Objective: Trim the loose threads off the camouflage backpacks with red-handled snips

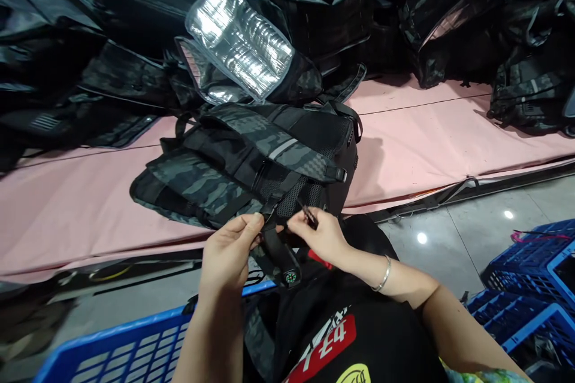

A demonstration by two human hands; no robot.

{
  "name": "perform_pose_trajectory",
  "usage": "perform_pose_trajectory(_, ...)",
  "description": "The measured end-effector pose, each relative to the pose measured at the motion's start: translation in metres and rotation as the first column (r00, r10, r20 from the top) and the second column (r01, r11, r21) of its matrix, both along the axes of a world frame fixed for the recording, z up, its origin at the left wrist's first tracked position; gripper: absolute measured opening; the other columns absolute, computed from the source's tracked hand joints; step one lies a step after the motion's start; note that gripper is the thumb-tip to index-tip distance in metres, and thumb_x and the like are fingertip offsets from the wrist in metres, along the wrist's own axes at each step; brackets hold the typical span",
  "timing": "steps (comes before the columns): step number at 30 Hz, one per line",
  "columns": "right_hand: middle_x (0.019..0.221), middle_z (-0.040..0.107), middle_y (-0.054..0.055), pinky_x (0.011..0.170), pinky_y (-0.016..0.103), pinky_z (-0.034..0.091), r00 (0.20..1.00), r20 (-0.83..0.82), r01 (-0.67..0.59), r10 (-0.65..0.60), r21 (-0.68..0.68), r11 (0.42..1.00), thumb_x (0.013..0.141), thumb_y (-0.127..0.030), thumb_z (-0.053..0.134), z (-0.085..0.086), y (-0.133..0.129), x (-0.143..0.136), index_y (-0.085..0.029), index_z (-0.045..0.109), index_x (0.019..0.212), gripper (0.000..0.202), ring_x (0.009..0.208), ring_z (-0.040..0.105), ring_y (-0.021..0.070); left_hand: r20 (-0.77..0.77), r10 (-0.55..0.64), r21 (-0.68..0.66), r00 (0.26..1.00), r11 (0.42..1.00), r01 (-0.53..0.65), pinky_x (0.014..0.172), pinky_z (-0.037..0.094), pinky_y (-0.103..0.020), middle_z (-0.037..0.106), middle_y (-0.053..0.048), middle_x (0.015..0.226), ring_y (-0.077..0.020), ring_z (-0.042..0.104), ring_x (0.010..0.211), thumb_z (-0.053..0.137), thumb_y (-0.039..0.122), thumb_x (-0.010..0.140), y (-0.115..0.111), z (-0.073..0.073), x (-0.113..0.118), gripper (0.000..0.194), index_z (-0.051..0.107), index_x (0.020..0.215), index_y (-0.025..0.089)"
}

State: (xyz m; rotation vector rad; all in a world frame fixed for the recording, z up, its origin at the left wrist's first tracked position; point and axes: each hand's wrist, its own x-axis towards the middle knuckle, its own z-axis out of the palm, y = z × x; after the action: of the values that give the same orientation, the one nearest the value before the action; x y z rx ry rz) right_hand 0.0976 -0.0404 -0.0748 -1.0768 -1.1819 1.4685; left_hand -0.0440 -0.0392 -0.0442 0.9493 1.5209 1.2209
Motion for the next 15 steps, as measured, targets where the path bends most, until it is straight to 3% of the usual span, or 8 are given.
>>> perform_pose_trajectory(3,0.08,0.061,0.0,0.066,0.024,0.041,0.956,0.278,-0.132,0.09,0.135,0.982,0.069,-0.037,0.07,-0.008,-0.021,0.01,-0.019,0.058,0.08,0.024,0.076,0.055,0.014,-0.023,0.012,0.003,1.0,1.0,-0.012,0.052,0.042,-0.024,0.056,0.001,0.052,-0.012,0.053,0.051,0.069,0.047,0.061,0.003,-0.002,0.003,0.032,0.058,0.061,0.017)
perform_pose_trajectory(5,0.077,0.06,-0.001,0.068,0.025,0.04,0.922,0.366,-0.191,0.129,0.137,0.972,0.069,-0.031,0.071,-0.013,-0.03,0.011,-0.021,0.056,0.079,0.021,0.074,0.055,0.0139,-0.061,0.03,0.027,0.998,0.999,-0.029,0.052,0.042,-0.023,0.055,0.002,0.053,-0.0106,0.05,0.05,0.068,0.045,0.063,0.003,-0.004,0.006,0.03,0.059,0.062,0.017)
perform_pose_trajectory(7,0.067,0.058,-0.003,0.062,0.023,0.038,0.937,0.296,-0.205,0.185,0.036,0.978,0.073,-0.026,0.066,-0.017,-0.031,0.011,-0.02,0.052,0.075,0.016,0.063,0.052,0.0112,-0.085,0.029,0.041,0.996,0.999,-0.025,0.054,0.042,-0.023,0.055,0.002,0.054,-0.0096,0.049,0.05,0.068,0.044,0.064,0.003,-0.005,0.009,0.029,0.06,0.063,0.016)
perform_pose_trajectory(9,0.057,0.053,-0.005,0.051,0.02,0.033,0.96,0.052,-0.263,0.274,-0.151,0.953,0.076,-0.026,0.062,-0.018,-0.025,0.013,-0.019,0.047,0.071,0.018,0.048,0.043,0.0073,-0.088,0.015,0.033,0.996,0.999,-0.013,0.054,0.041,-0.022,0.055,0.002,0.055,-0.0093,0.048,0.051,0.067,0.044,0.065,0.003,-0.005,0.009,0.029,0.061,0.064,0.016)
perform_pose_trajectory(10,0.053,0.05,-0.007,0.046,0.018,0.029,0.944,-0.112,-0.329,0.311,-0.253,0.91,0.077,-0.028,0.062,-0.018,-0.021,0.015,-0.019,0.045,0.069,0.02,0.043,0.037,0.0057,-0.09,0.013,0.029,0.996,1.0,-0.01,0.053,0.04,-0.021,0.055,0.002,0.054,-0.0092,0.048,0.052,0.067,0.044,0.065,0.003,-0.005,0.008,0.029,0.061,0.064,0.016)
perform_pose_trajectory(12,0.048,0.041,-0.009,0.04,0.017,0.021,0.844,-0.429,-0.501,0.323,-0.414,0.76,0.079,-0.03,0.058,-0.014,-0.014,0.02,-0.019,0.04,0.067,0.024,0.037,0.025,0.004,-0.096,0.012,0.026,0.995,1.0,-0.01,0.052,0.038,-0.02,0.054,0.002,0.053,-0.0087,0.047,0.052,0.068,0.045,0.064,0.004,-0.005,0.007,0.031,0.061,0.062,0.015)
perform_pose_trajectory(15,0.045,0.025,-0.011,0.036,0.017,0.014,0.655,-0.73,-0.695,0.195,-0.48,0.536,0.084,-0.023,0.039,-0.009,-0.009,0.03,-0.019,0.035,0.066,0.019,0.035,0.014,0.0051,-0.113,0.007,0.032,0.994,0.999,-0.003,0.051,0.037,-0.02,0.053,0.002,0.054,-0.0083,0.045,0.052,0.069,0.047,0.063,0.005,-0.005,0.006,0.033,0.06,0.06,0.015)
